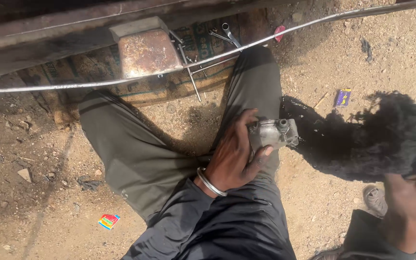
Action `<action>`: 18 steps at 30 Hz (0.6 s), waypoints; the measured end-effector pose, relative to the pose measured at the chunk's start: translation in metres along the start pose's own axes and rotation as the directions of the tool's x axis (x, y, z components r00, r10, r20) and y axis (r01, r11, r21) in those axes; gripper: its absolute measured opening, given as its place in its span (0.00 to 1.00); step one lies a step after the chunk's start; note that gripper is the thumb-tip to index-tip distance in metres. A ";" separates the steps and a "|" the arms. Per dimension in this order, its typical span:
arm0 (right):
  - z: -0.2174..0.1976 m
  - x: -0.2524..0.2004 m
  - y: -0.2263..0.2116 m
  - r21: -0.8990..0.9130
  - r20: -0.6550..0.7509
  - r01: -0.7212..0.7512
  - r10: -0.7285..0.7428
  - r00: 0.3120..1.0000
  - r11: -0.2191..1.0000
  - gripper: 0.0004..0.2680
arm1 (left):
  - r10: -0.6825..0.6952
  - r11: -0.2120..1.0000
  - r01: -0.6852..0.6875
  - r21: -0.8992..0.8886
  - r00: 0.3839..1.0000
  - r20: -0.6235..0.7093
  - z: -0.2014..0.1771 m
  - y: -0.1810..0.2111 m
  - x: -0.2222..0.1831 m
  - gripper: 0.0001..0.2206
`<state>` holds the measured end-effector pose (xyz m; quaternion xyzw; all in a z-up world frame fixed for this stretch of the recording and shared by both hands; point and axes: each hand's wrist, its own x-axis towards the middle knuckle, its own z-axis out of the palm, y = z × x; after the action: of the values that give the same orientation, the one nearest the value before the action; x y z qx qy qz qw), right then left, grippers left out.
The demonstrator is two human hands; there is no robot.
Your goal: The person cleans the inside of a metal housing with a cloth, scrapes the interior with a small stick, and then touches the internal components by hand before wiping the housing again.
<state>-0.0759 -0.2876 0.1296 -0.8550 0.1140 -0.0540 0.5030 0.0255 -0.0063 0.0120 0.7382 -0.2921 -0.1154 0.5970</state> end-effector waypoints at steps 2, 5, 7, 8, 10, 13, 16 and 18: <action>0.022 0.013 0.001 -0.172 0.013 0.025 -0.023 1.000 0.985 0.21 | 0.019 1.000 -0.019 0.001 1.000 0.003 0.004 0.002 0.003 0.36; 0.065 0.032 -0.005 -0.458 0.370 0.327 -0.157 0.916 0.827 0.25 | 0.057 0.998 -0.056 0.041 0.998 -0.019 0.009 0.005 0.003 0.36; 0.081 0.034 -0.014 -0.616 0.231 0.149 -0.003 0.973 0.774 0.23 | 0.006 0.999 -0.004 0.034 0.998 -0.060 0.008 0.005 0.005 0.37; 0.082 0.030 -0.009 -0.614 0.239 0.153 -0.003 0.971 0.774 0.23 | 0.000 0.999 0.003 0.034 0.998 -0.065 0.012 0.007 0.005 0.37; 0.087 0.022 0.001 -0.642 0.128 0.177 -0.123 0.984 0.746 0.22 | -0.075 0.997 0.076 0.006 0.992 -0.101 0.015 0.008 0.004 0.36; 0.104 0.019 -0.003 -0.722 0.112 0.275 -0.285 0.952 0.635 0.21 | -0.135 0.990 0.140 0.027 0.980 -0.147 0.019 0.020 0.011 0.36; 0.117 0.008 -0.011 -0.740 0.141 0.235 -0.197 0.970 0.630 0.24 | -0.168 0.984 0.177 0.031 0.969 -0.183 0.021 0.019 0.012 0.35; 0.112 0.003 -0.020 -0.703 0.115 0.130 -0.069 0.991 0.699 0.22 | -0.154 0.986 0.165 0.040 0.969 -0.194 0.019 0.021 0.010 0.35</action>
<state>-0.0471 -0.1838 0.0925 -0.9889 0.0595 0.0009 0.1362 0.0177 -0.0299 0.0293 0.7833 -0.1767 -0.0839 0.5901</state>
